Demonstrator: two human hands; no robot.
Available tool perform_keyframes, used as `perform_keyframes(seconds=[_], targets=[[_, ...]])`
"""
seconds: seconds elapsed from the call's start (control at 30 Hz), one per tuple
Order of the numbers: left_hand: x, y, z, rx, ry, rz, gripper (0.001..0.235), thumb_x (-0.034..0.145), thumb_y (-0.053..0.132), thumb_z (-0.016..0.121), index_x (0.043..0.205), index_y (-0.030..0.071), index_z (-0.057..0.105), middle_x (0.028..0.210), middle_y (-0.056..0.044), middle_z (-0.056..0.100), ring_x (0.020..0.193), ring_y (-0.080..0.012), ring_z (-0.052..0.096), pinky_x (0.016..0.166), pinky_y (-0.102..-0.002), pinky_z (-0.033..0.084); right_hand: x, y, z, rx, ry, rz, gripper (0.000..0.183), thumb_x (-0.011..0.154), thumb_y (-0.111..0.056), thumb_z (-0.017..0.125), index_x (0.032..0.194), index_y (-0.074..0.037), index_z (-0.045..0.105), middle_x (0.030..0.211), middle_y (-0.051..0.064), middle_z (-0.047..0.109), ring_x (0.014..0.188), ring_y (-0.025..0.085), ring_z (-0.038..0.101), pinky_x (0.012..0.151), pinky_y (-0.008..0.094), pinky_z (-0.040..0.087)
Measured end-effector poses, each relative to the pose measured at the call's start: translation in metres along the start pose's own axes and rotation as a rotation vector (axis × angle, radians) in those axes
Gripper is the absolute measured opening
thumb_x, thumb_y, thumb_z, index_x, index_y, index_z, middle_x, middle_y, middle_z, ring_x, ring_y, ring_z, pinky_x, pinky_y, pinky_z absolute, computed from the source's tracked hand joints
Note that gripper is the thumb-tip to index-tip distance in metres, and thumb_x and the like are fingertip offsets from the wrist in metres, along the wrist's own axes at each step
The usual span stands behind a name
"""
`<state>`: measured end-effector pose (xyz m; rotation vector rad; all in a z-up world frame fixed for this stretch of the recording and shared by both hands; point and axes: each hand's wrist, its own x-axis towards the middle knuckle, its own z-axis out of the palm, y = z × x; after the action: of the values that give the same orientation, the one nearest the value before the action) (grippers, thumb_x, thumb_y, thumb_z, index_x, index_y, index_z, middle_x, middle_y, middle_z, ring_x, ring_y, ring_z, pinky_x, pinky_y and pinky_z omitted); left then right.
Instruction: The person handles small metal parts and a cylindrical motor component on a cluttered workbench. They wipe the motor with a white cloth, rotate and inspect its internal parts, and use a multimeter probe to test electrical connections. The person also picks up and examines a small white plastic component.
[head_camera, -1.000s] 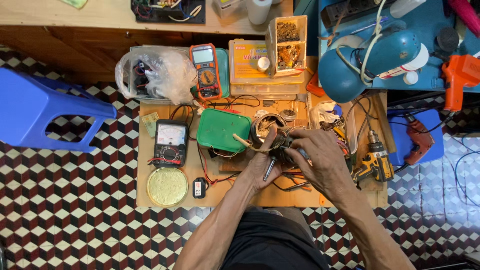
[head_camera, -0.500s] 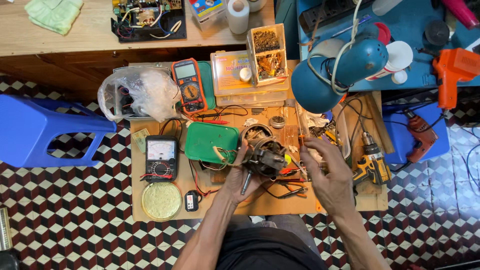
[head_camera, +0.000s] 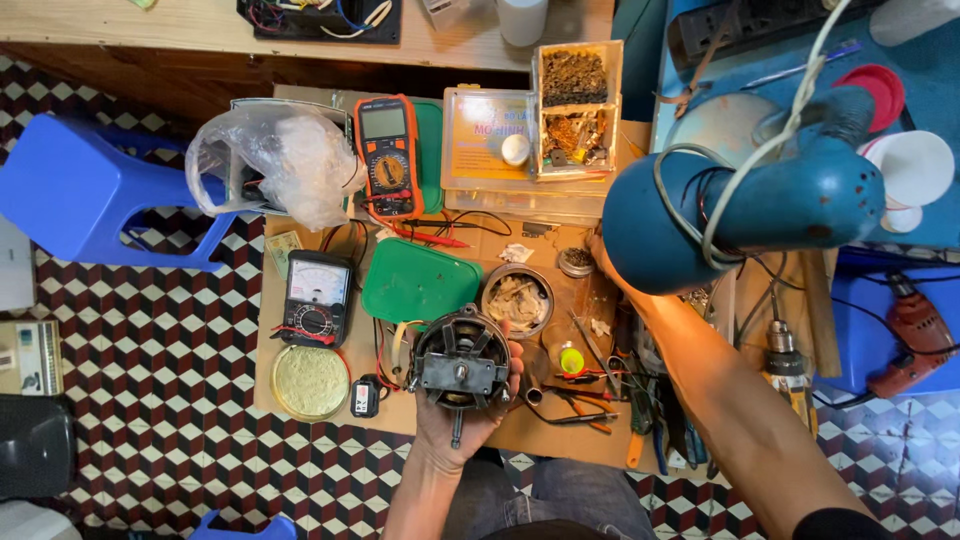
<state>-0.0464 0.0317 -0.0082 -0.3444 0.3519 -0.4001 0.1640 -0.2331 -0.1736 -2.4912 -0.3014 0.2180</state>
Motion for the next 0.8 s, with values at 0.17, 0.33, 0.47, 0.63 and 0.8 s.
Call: perform_keyframes(seconds=[0.17, 0.33, 0.47, 0.63, 0.8], targets=[[-0.003, -0.011, -0.006, -0.032, 0.026, 0.045, 0.105, 0.085, 0.047, 0.084, 0.162, 0.001, 0.03, 0.144, -0.029, 0.053, 0.129, -0.0417, 0.059, 0.115, -0.049, 0.05, 0.003, -0.004, 0.006, -0.057, -0.032, 0.022, 0.017, 0.1, -0.013, 0.065, 0.11, 0.001, 0.066, 0.095, 0.017, 0.068, 0.086, 0.03, 0.066, 0.077, 0.04, 0.053], [-0.005, -0.013, -0.011, 0.009, -0.017, 0.06, 0.106, 0.081, 0.043, 0.083, 0.161, 0.001, 0.029, 0.146, -0.027, 0.053, 0.132, -0.0394, 0.059, 0.118, -0.047, 0.049, -0.003, -0.02, 0.002, -0.024, -0.009, 0.023, 0.016, 0.101, -0.012, 0.065, 0.109, 0.001, 0.066, 0.093, 0.016, 0.068, 0.083, 0.028, 0.065, 0.073, 0.037, 0.053], [-0.002, -0.015, -0.016, -0.029, 0.012, 0.062, 0.096, 0.087, 0.046, 0.079, 0.159, -0.001, 0.034, 0.145, -0.028, 0.053, 0.128, -0.0409, 0.06, 0.115, -0.047, 0.051, -0.024, -0.032, -0.021, 0.036, 0.072, 0.072, 0.015, 0.101, -0.011, 0.066, 0.108, 0.002, 0.066, 0.091, 0.015, 0.068, 0.08, 0.026, 0.065, 0.069, 0.035, 0.053], [0.004, -0.011, -0.011, 0.012, 0.079, 0.039, 0.09, 0.088, 0.058, 0.074, 0.147, -0.003, 0.045, 0.138, -0.031, 0.056, 0.123, -0.0421, 0.062, 0.109, -0.049, 0.054, -0.076, -0.057, -0.07, 0.293, 0.133, 0.363, 0.015, 0.101, -0.01, 0.066, 0.108, 0.003, 0.066, 0.088, 0.014, 0.067, 0.076, 0.024, 0.065, 0.065, 0.033, 0.052], [0.012, -0.007, -0.001, -0.029, 0.064, -0.095, 0.095, 0.094, 0.068, 0.068, 0.144, -0.01, 0.047, 0.134, -0.033, 0.056, 0.121, -0.0436, 0.063, 0.109, -0.052, 0.056, -0.145, -0.122, -0.134, 1.15, 0.117, 0.781, 0.023, 0.097, -0.012, 0.069, 0.116, 0.001, 0.068, 0.095, 0.012, 0.071, 0.08, 0.017, 0.071, 0.073, 0.027, 0.059]])
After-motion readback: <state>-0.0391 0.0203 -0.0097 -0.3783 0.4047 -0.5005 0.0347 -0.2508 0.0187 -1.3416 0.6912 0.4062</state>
